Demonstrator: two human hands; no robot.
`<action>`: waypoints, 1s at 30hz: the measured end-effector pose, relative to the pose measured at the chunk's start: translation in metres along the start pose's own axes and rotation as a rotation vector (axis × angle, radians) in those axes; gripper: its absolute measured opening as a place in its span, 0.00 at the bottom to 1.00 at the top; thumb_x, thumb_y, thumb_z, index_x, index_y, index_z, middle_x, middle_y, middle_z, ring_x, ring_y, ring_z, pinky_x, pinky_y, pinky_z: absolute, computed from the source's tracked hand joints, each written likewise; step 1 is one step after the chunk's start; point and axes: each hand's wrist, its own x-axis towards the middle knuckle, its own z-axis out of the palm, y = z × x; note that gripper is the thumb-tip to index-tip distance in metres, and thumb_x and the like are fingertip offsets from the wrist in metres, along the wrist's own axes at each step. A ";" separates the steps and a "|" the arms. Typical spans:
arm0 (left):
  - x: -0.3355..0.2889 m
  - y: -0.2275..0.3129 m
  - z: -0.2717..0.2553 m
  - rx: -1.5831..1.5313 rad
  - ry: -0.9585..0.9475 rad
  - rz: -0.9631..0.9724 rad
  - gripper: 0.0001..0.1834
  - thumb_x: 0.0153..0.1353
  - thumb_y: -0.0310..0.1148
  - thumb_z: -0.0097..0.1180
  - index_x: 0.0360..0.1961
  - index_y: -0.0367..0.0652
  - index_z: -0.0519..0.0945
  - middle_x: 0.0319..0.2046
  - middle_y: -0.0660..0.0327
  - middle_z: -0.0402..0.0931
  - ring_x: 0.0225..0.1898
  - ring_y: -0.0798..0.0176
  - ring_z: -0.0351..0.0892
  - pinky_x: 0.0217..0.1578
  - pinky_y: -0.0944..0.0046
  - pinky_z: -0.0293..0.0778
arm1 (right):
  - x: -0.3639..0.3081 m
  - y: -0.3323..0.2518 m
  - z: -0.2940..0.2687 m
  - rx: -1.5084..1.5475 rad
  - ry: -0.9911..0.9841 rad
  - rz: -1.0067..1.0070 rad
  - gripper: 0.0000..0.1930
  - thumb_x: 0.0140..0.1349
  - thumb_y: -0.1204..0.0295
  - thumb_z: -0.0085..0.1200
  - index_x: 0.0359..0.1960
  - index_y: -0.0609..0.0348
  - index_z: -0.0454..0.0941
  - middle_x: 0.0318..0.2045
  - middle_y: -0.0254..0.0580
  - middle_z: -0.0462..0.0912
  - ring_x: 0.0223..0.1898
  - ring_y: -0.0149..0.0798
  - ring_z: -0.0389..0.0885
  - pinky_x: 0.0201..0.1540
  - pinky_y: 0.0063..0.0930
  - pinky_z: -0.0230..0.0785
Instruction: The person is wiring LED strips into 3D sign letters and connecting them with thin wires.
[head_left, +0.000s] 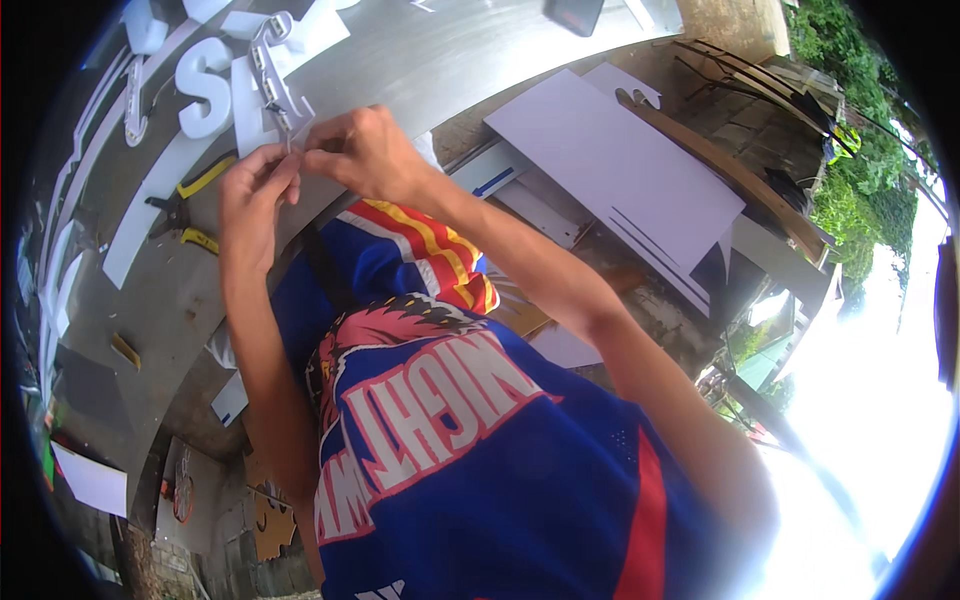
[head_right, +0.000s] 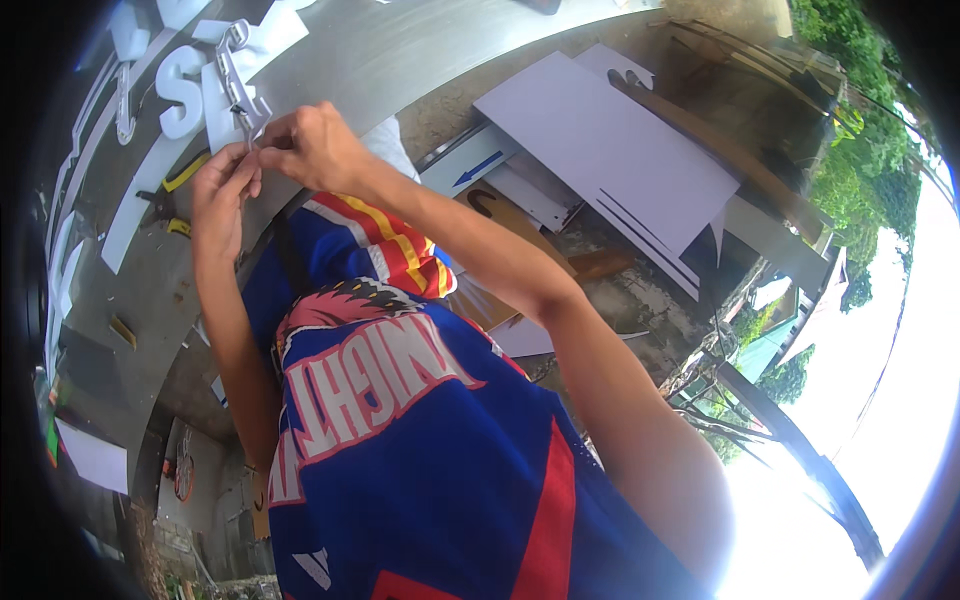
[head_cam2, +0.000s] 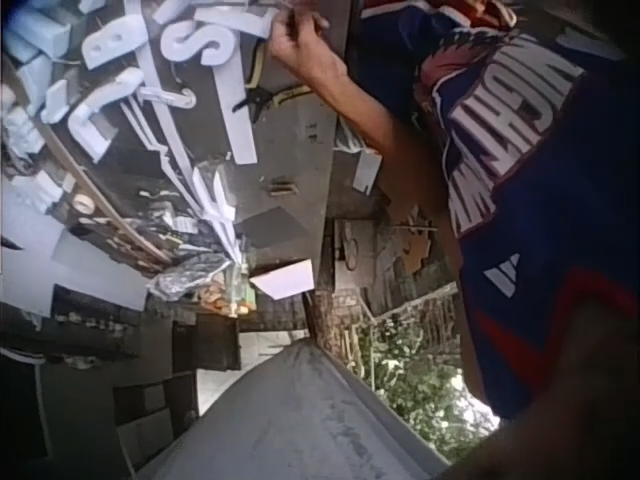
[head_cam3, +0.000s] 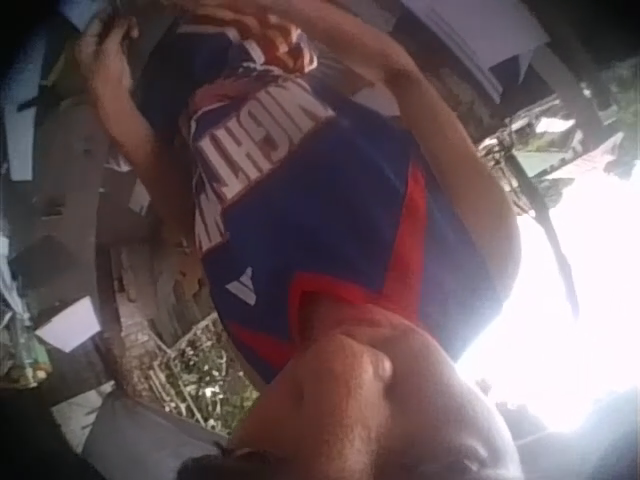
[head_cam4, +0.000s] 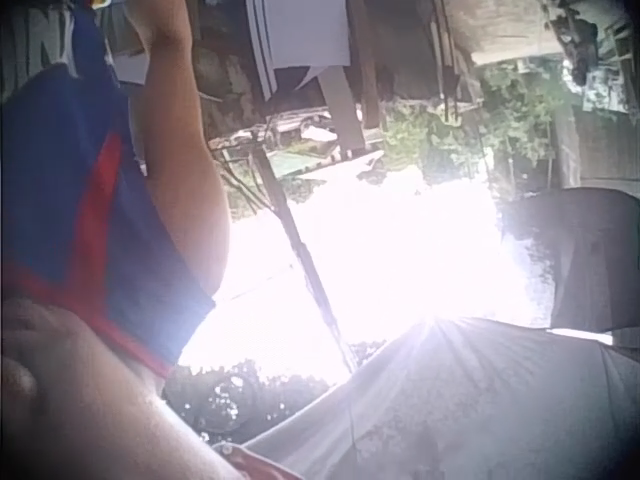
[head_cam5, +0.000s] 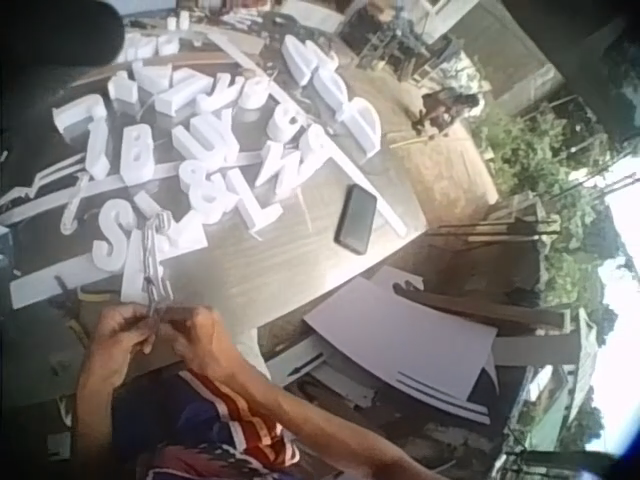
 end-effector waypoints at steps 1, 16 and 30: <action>0.000 0.001 0.003 0.006 -0.005 0.004 0.06 0.64 0.25 0.57 0.40 0.33 0.80 0.27 0.65 0.73 0.26 0.74 0.67 0.29 0.74 0.62 | 0.000 -0.003 0.000 0.253 -0.027 0.339 0.07 0.57 0.70 0.57 0.28 0.62 0.80 0.22 0.36 0.78 0.23 0.33 0.77 0.25 0.24 0.68; -0.001 0.003 -0.008 -0.123 0.112 -0.094 0.09 0.64 0.27 0.57 0.44 0.33 0.80 0.29 0.66 0.74 0.28 0.75 0.68 0.30 0.74 0.63 | -0.006 0.009 0.008 -0.514 0.118 -0.684 0.16 0.53 0.76 0.53 0.44 0.69 0.72 0.32 0.47 0.76 0.35 0.48 0.81 0.34 0.40 0.77; -0.007 -0.021 -0.012 -0.066 0.216 0.094 0.08 0.63 0.26 0.58 0.42 0.35 0.80 0.28 0.66 0.74 0.28 0.74 0.69 0.31 0.73 0.65 | 0.021 0.016 0.019 -0.247 -0.058 -0.369 0.08 0.62 0.71 0.54 0.34 0.64 0.78 0.24 0.50 0.80 0.27 0.49 0.82 0.30 0.37 0.75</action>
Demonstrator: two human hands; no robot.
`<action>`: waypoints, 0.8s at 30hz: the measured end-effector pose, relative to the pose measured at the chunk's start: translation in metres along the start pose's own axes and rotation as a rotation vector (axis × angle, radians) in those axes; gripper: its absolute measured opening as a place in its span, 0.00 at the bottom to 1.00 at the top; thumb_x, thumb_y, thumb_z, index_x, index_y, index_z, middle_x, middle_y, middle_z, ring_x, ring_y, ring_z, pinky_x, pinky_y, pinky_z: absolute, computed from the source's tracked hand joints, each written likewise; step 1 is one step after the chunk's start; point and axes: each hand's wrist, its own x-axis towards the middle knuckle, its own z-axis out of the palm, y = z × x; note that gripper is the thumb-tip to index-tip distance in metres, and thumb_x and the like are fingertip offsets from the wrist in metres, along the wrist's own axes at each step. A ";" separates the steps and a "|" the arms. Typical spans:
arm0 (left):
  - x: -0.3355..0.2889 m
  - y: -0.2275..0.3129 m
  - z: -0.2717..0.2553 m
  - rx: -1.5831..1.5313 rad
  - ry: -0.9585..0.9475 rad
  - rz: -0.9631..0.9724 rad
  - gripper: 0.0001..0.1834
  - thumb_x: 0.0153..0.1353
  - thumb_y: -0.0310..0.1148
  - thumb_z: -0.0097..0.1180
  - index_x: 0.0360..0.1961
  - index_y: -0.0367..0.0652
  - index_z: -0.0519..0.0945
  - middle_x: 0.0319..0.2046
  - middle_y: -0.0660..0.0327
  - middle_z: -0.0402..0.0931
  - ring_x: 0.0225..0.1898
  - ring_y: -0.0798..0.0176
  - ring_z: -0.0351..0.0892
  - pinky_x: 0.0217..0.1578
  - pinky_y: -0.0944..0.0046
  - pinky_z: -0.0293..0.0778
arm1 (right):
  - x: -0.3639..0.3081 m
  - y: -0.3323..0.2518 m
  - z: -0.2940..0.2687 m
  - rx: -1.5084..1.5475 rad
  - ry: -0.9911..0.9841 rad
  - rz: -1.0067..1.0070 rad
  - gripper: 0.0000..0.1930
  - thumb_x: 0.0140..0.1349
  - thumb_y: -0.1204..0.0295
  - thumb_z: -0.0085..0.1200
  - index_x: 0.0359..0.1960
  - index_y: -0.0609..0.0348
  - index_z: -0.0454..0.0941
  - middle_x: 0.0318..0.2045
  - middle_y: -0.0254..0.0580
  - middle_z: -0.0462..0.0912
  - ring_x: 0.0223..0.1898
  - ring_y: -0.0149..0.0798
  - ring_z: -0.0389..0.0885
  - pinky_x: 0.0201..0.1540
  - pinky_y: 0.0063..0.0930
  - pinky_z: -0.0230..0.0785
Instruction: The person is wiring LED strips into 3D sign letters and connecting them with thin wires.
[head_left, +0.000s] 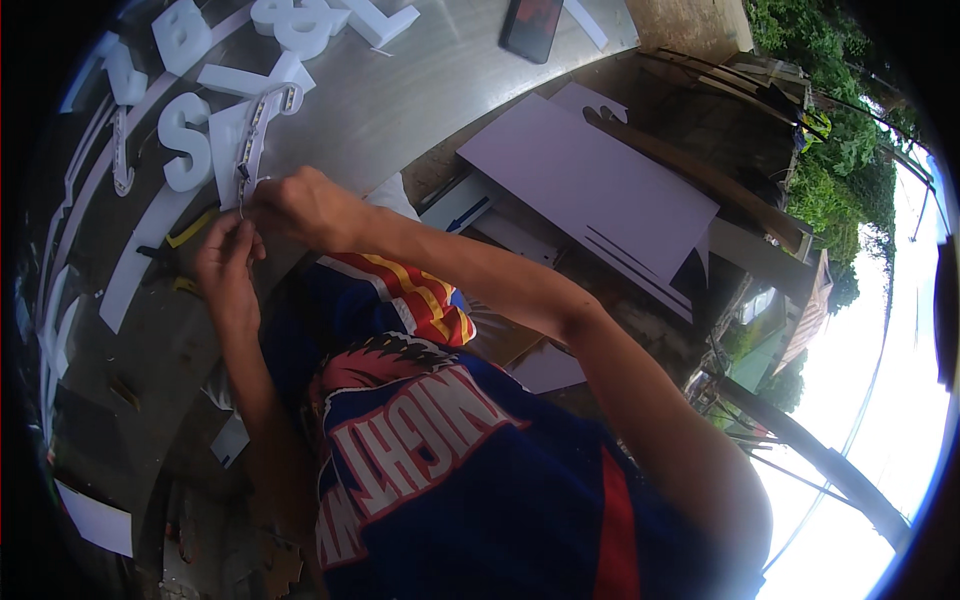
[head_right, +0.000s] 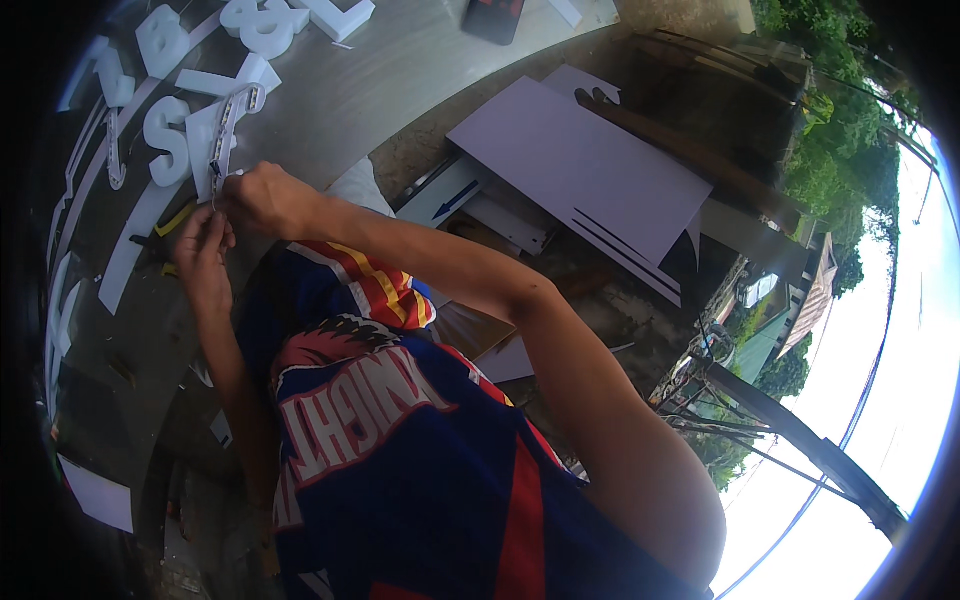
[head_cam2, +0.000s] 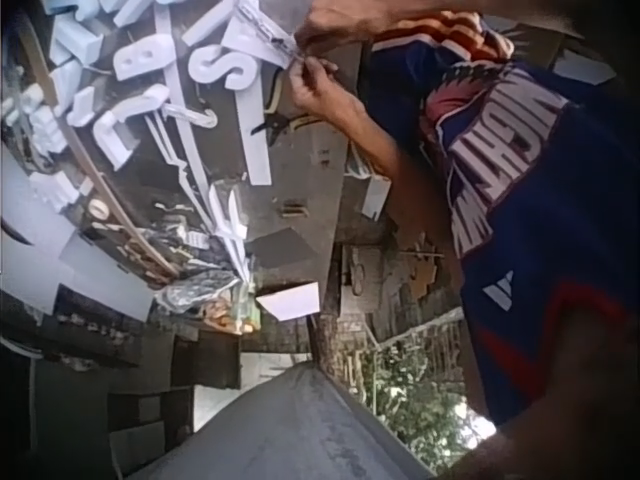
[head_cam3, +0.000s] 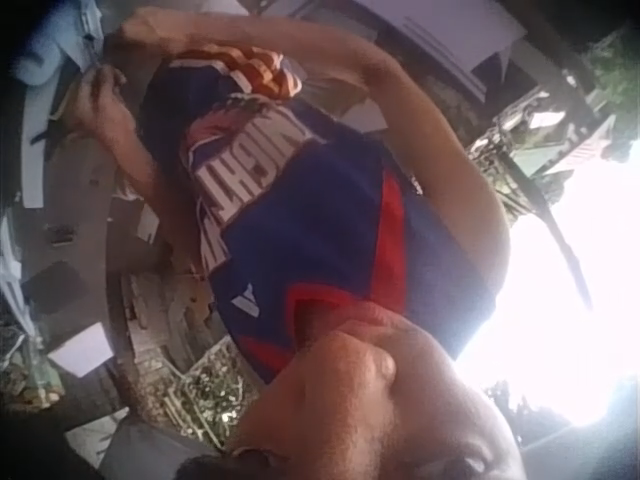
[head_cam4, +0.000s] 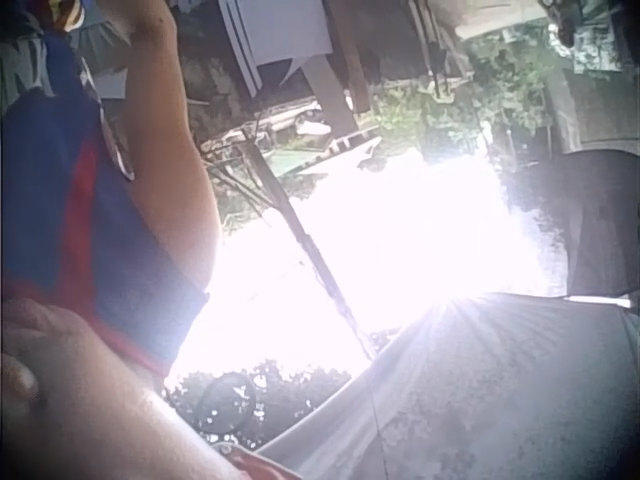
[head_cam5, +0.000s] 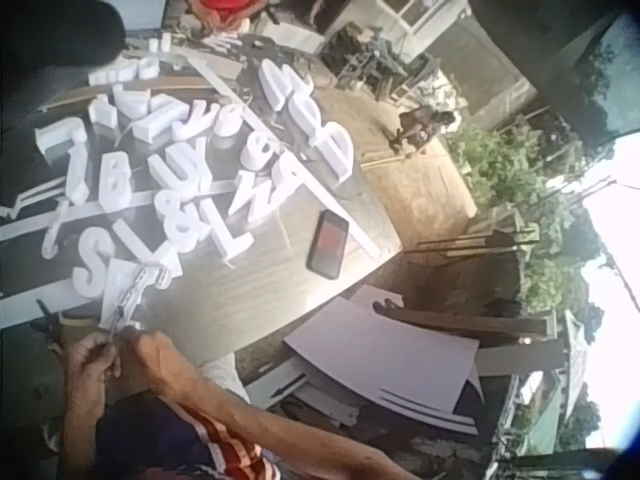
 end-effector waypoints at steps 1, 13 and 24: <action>-0.002 0.000 0.000 0.097 0.022 0.038 0.08 0.64 0.26 0.58 0.42 0.36 0.80 0.28 0.66 0.74 0.28 0.74 0.70 0.31 0.73 0.65 | 0.003 -0.004 0.001 0.120 0.015 0.105 0.09 0.63 0.69 0.55 0.31 0.64 0.79 0.21 0.48 0.80 0.25 0.46 0.82 0.28 0.35 0.74; -0.004 0.002 0.007 -0.038 0.051 -0.047 0.09 0.64 0.26 0.59 0.43 0.31 0.81 0.30 0.61 0.79 0.30 0.72 0.76 0.32 0.72 0.72 | 0.002 -0.008 -0.015 0.539 -0.147 0.518 0.13 0.67 0.66 0.55 0.34 0.66 0.82 0.26 0.36 0.80 0.26 0.26 0.76 0.29 0.22 0.72; -0.005 0.006 0.003 -0.212 0.034 -0.108 0.09 0.63 0.26 0.60 0.43 0.32 0.81 0.34 0.61 0.79 0.32 0.71 0.76 0.31 0.72 0.69 | -0.011 -0.012 -0.006 -0.018 0.128 0.022 0.08 0.59 0.74 0.59 0.38 0.63 0.80 0.29 0.50 0.82 0.31 0.51 0.82 0.35 0.38 0.75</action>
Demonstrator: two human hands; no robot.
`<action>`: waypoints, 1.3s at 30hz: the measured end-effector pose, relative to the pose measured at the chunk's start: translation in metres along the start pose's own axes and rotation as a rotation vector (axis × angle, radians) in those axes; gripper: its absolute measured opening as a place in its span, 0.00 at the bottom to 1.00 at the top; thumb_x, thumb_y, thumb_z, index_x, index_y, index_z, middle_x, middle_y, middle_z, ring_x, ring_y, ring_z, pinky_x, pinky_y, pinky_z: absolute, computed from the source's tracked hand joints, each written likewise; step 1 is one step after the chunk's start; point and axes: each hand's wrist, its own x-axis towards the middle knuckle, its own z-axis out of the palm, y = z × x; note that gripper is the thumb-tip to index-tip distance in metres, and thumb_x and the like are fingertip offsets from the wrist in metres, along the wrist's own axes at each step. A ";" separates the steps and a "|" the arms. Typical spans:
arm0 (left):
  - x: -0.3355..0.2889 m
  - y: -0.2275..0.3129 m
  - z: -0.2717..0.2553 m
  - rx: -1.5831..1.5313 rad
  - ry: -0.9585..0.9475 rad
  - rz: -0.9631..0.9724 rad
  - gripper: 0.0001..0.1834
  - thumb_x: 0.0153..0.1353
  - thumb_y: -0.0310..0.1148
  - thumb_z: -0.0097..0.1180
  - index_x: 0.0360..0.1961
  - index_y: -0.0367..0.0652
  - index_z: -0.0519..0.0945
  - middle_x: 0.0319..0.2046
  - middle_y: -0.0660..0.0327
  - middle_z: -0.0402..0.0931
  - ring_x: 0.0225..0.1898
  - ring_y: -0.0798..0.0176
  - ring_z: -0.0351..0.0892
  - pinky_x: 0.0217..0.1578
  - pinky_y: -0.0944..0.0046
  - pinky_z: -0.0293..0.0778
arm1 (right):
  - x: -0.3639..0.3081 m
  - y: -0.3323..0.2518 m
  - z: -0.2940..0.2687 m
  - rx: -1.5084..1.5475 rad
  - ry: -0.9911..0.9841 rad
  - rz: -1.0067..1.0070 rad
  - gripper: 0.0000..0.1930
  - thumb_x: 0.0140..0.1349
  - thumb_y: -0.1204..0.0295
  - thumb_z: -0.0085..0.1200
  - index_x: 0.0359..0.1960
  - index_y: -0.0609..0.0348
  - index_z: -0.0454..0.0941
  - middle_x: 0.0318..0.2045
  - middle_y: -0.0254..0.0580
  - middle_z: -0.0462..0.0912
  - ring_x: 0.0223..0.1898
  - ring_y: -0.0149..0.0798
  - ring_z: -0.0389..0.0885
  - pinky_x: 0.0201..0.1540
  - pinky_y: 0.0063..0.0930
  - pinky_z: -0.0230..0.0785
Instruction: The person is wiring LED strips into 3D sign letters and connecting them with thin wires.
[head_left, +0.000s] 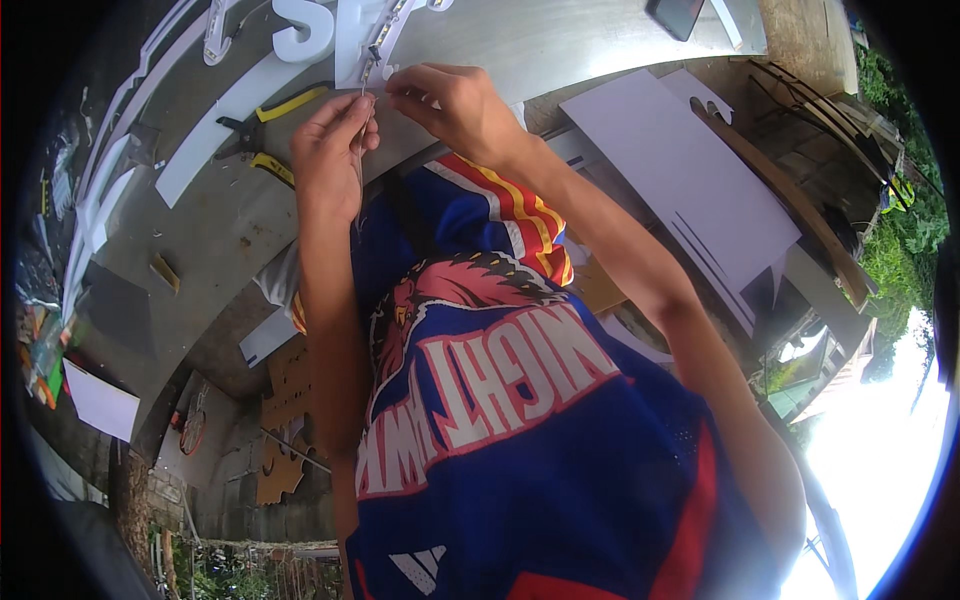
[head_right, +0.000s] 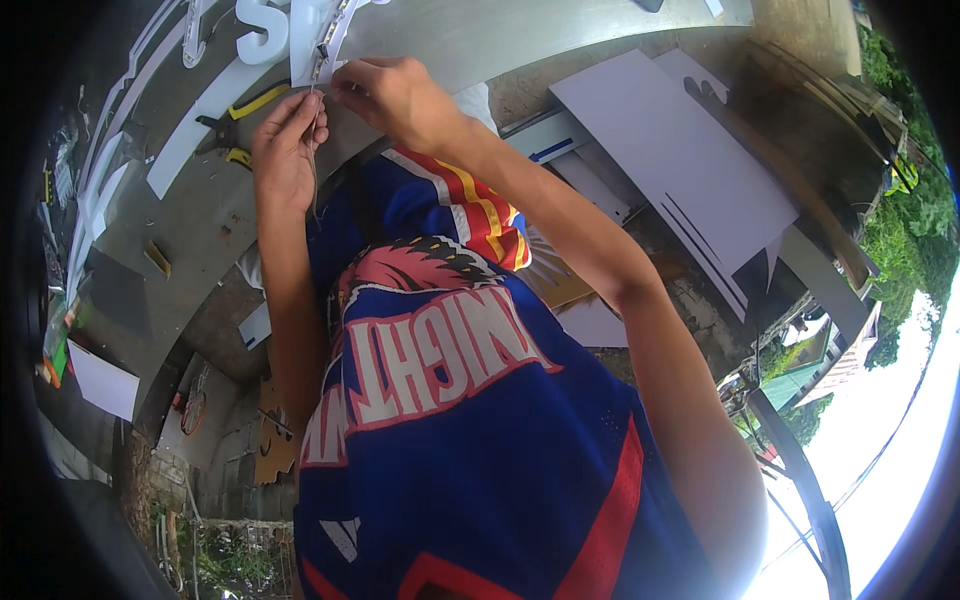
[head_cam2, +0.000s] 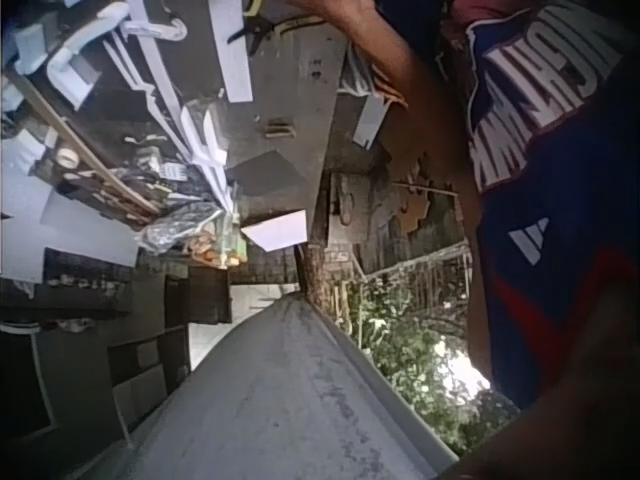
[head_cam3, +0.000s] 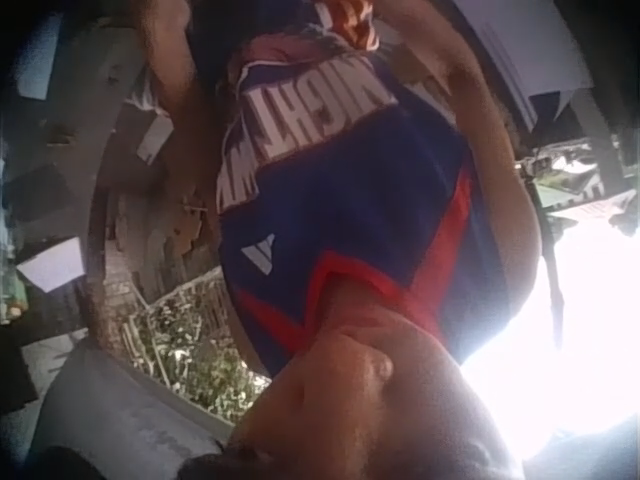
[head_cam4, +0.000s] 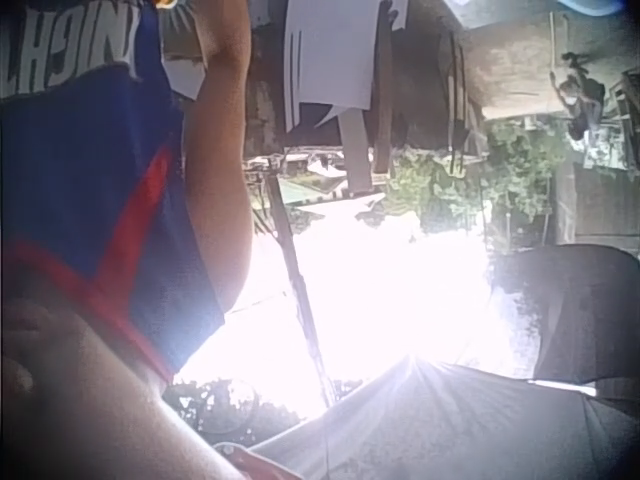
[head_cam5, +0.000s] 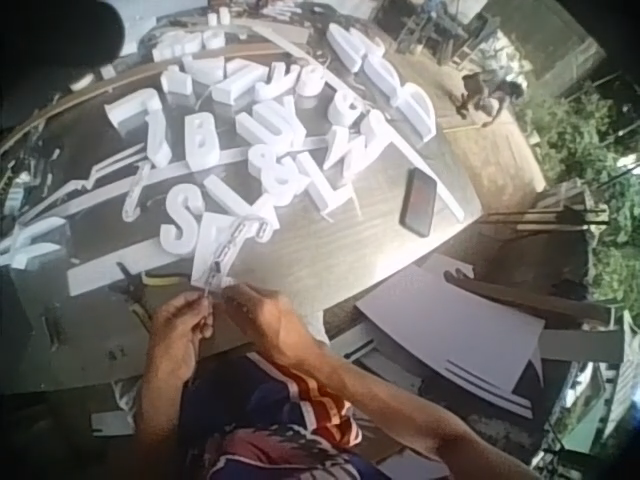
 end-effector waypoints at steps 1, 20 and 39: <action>0.000 0.001 0.001 -0.009 -0.002 -0.002 0.09 0.63 0.26 0.60 0.43 0.32 0.81 0.33 0.62 0.79 0.32 0.71 0.76 0.31 0.73 0.69 | 0.000 0.000 0.000 -0.030 0.006 -0.060 0.08 0.59 0.75 0.59 0.39 0.62 0.80 0.30 0.49 0.82 0.30 0.50 0.82 0.33 0.36 0.75; 0.000 0.005 0.001 0.025 -0.067 -0.011 0.08 0.63 0.25 0.59 0.40 0.31 0.81 0.29 0.62 0.76 0.29 0.71 0.72 0.31 0.71 0.68 | 0.012 0.001 -0.002 -0.165 -0.126 -0.236 0.06 0.61 0.77 0.57 0.40 0.61 0.77 0.34 0.49 0.81 0.34 0.53 0.82 0.35 0.38 0.75; -0.002 0.005 0.004 0.392 0.007 0.187 0.06 0.62 0.23 0.60 0.39 0.32 0.82 0.31 0.61 0.80 0.29 0.70 0.76 0.31 0.71 0.73 | 0.010 -0.007 0.010 0.901 -0.082 0.895 0.10 0.66 0.72 0.56 0.39 0.71 0.81 0.33 0.41 0.83 0.32 0.29 0.82 0.30 0.24 0.82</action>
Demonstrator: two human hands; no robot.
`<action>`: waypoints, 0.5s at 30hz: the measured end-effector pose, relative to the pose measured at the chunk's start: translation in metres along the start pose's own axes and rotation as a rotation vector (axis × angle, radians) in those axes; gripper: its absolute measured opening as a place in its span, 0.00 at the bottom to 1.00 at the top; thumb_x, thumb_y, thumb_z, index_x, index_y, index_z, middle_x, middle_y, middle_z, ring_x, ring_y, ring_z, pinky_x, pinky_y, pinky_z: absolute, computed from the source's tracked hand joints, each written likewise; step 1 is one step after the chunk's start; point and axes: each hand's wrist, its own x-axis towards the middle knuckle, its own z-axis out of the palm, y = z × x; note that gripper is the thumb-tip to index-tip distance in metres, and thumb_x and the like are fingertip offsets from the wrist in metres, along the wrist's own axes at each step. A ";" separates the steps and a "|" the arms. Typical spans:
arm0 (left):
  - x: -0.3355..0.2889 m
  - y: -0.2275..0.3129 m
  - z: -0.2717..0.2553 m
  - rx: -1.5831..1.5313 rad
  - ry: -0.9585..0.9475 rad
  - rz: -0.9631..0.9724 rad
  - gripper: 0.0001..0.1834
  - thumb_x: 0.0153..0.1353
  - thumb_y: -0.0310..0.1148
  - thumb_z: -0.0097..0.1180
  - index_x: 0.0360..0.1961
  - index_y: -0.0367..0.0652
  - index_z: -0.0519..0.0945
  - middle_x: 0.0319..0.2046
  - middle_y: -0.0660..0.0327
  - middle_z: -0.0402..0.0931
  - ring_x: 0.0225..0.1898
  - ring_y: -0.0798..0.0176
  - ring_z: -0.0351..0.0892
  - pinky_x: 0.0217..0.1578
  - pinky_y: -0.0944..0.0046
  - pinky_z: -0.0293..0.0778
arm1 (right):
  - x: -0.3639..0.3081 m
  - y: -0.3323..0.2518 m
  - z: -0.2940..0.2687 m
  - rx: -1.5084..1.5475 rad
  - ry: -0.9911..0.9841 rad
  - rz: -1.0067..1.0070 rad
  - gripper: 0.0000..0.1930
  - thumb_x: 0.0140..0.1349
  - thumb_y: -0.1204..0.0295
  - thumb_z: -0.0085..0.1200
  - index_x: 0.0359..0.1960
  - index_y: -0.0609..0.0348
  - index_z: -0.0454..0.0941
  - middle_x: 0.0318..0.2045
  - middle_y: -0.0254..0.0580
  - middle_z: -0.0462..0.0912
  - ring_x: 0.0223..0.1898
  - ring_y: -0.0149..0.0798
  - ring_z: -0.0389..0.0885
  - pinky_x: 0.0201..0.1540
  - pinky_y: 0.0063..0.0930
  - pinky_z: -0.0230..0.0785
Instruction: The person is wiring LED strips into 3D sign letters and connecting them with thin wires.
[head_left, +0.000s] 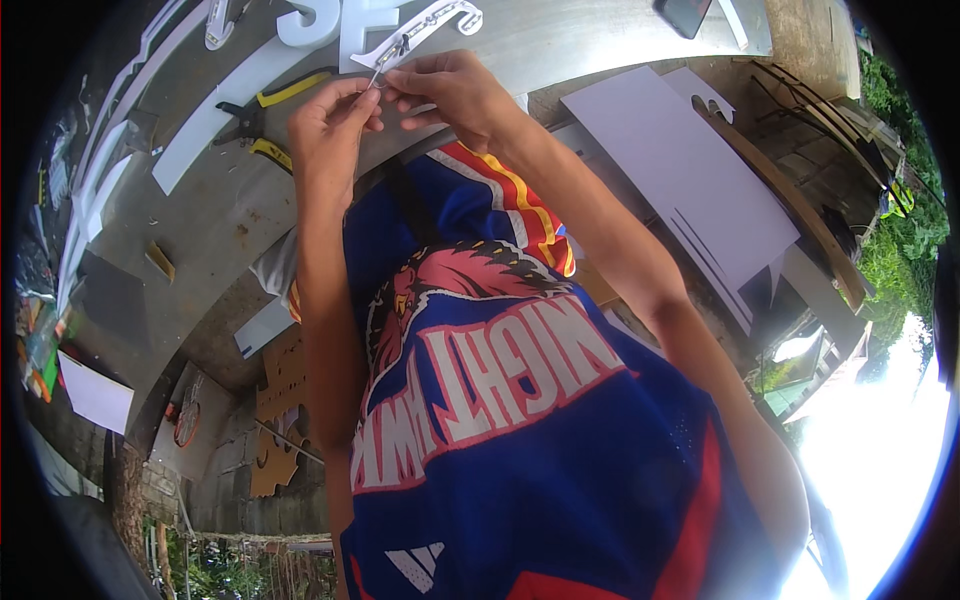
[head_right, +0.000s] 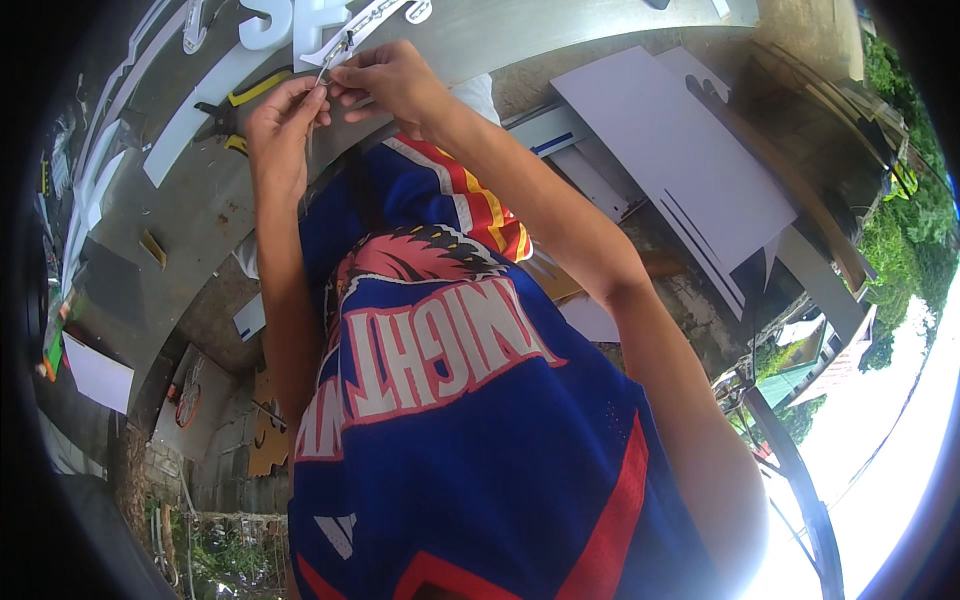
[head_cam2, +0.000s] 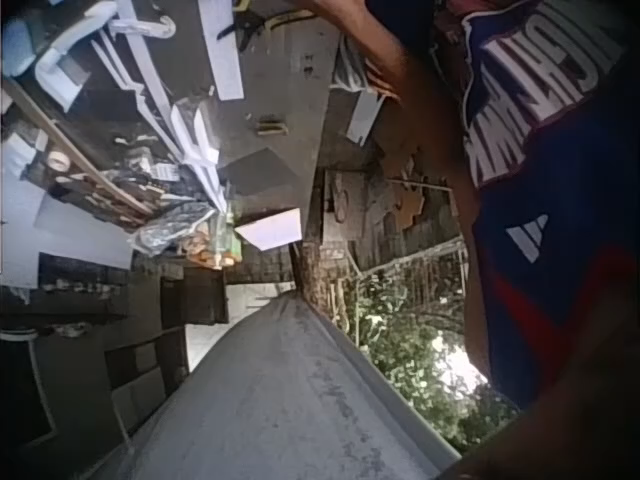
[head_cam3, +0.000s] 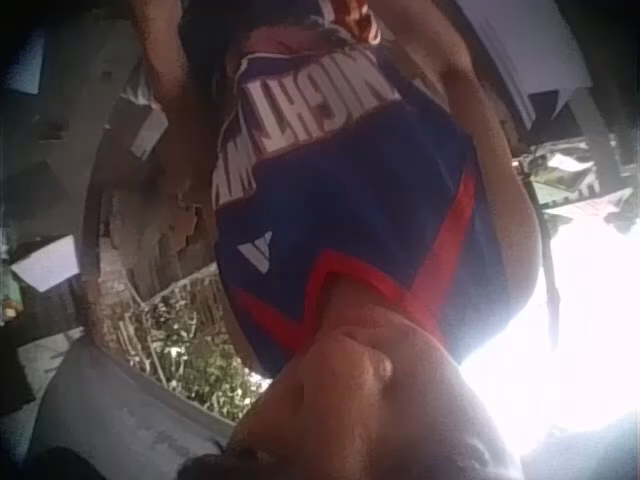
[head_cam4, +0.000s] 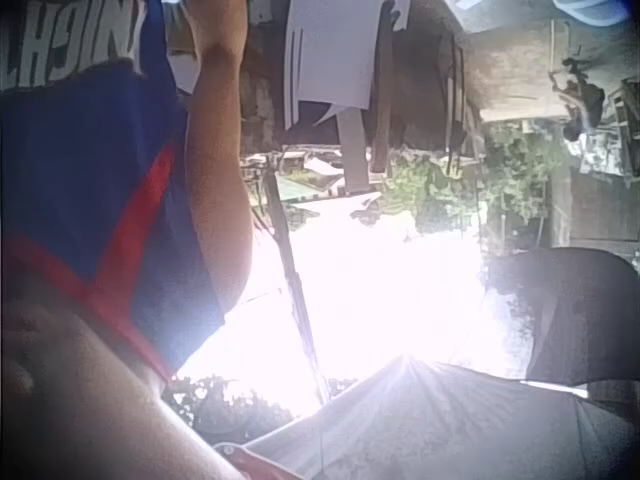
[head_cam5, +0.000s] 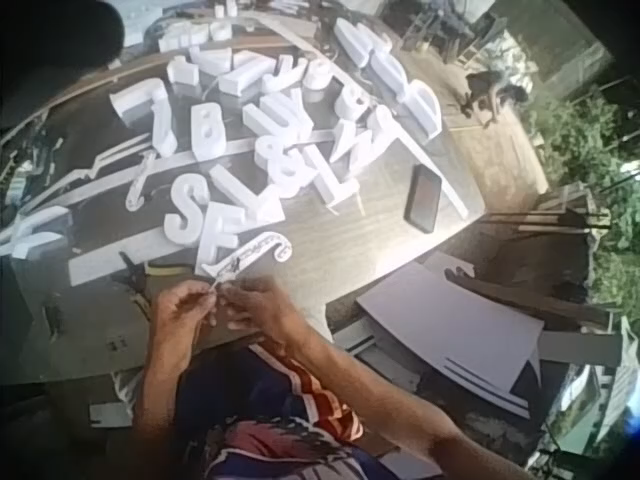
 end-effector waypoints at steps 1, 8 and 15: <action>0.000 -0.001 0.000 -0.067 -0.001 -0.035 0.06 0.62 0.23 0.60 0.39 0.32 0.82 0.31 0.61 0.80 0.29 0.70 0.76 0.32 0.71 0.73 | -0.001 0.002 0.000 0.002 0.022 -0.057 0.11 0.66 0.72 0.56 0.39 0.71 0.81 0.33 0.42 0.83 0.32 0.29 0.82 0.32 0.24 0.83; 0.000 -0.004 0.003 -0.325 -0.025 -0.150 0.08 0.62 0.24 0.60 0.41 0.31 0.81 0.31 0.61 0.80 0.30 0.70 0.77 0.33 0.72 0.73 | 0.002 0.025 0.002 -0.336 0.179 -0.475 0.11 0.65 0.71 0.57 0.39 0.69 0.82 0.29 0.46 0.85 0.29 0.32 0.84 0.32 0.25 0.79; 0.001 -0.005 0.002 -0.374 -0.031 -0.157 0.09 0.62 0.25 0.61 0.41 0.32 0.81 0.32 0.62 0.80 0.30 0.71 0.76 0.33 0.73 0.71 | -0.010 0.032 0.011 -0.231 0.289 -0.364 0.13 0.64 0.68 0.57 0.37 0.71 0.82 0.28 0.47 0.85 0.28 0.33 0.84 0.31 0.26 0.78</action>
